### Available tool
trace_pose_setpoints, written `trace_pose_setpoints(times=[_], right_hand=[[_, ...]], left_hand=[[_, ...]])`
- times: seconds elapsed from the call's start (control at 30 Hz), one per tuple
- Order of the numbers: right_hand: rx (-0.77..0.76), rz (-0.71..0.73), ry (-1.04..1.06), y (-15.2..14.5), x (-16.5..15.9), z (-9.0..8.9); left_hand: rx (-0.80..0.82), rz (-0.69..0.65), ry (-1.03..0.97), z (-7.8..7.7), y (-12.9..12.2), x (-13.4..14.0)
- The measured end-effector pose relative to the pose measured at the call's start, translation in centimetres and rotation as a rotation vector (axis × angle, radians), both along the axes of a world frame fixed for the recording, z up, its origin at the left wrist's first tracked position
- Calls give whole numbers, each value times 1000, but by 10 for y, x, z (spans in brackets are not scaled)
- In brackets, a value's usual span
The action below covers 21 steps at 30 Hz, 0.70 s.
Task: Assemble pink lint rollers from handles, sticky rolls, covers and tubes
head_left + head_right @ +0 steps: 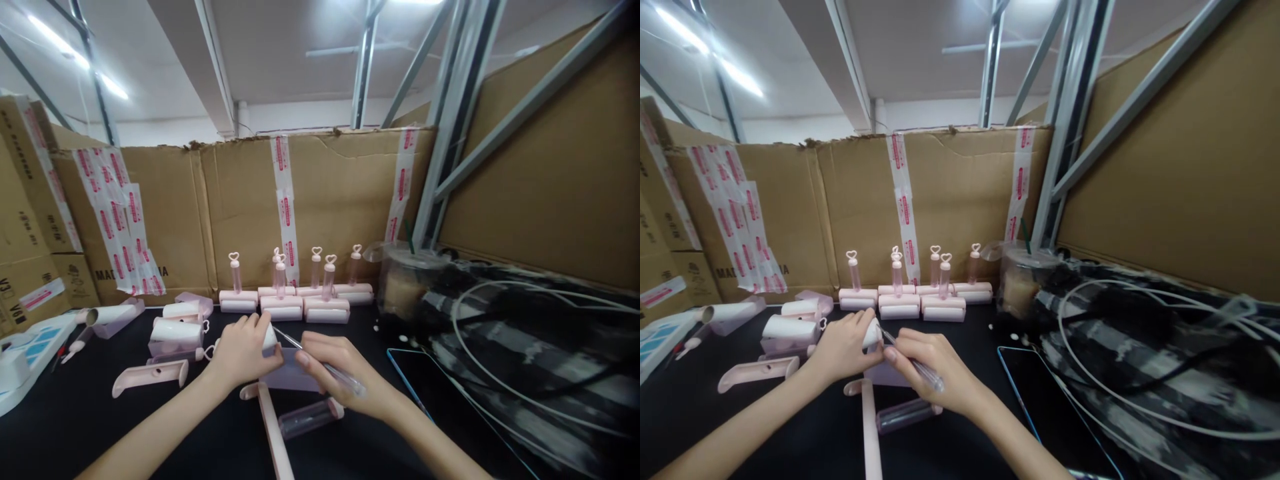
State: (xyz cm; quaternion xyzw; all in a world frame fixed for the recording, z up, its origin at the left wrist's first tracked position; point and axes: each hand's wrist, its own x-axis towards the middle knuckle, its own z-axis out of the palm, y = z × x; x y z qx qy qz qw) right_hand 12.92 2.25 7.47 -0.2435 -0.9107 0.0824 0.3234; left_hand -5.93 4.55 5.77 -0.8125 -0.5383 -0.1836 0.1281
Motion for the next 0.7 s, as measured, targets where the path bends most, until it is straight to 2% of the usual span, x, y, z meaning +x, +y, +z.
trace_pose_setpoints(times=[0.37, 0.53, 0.7], right_hand=[[8, -19, -167, 0, -6, -7], [11, -42, -203, 0, -6, -8], [-11, 9, -172, -2, -5, -7]], left_hand=[[-24, -5, 142, -14, 3, -6], [-55, -41, 218, -8, 0, -8], [-42, -48, 258, 0, -6, -9]])
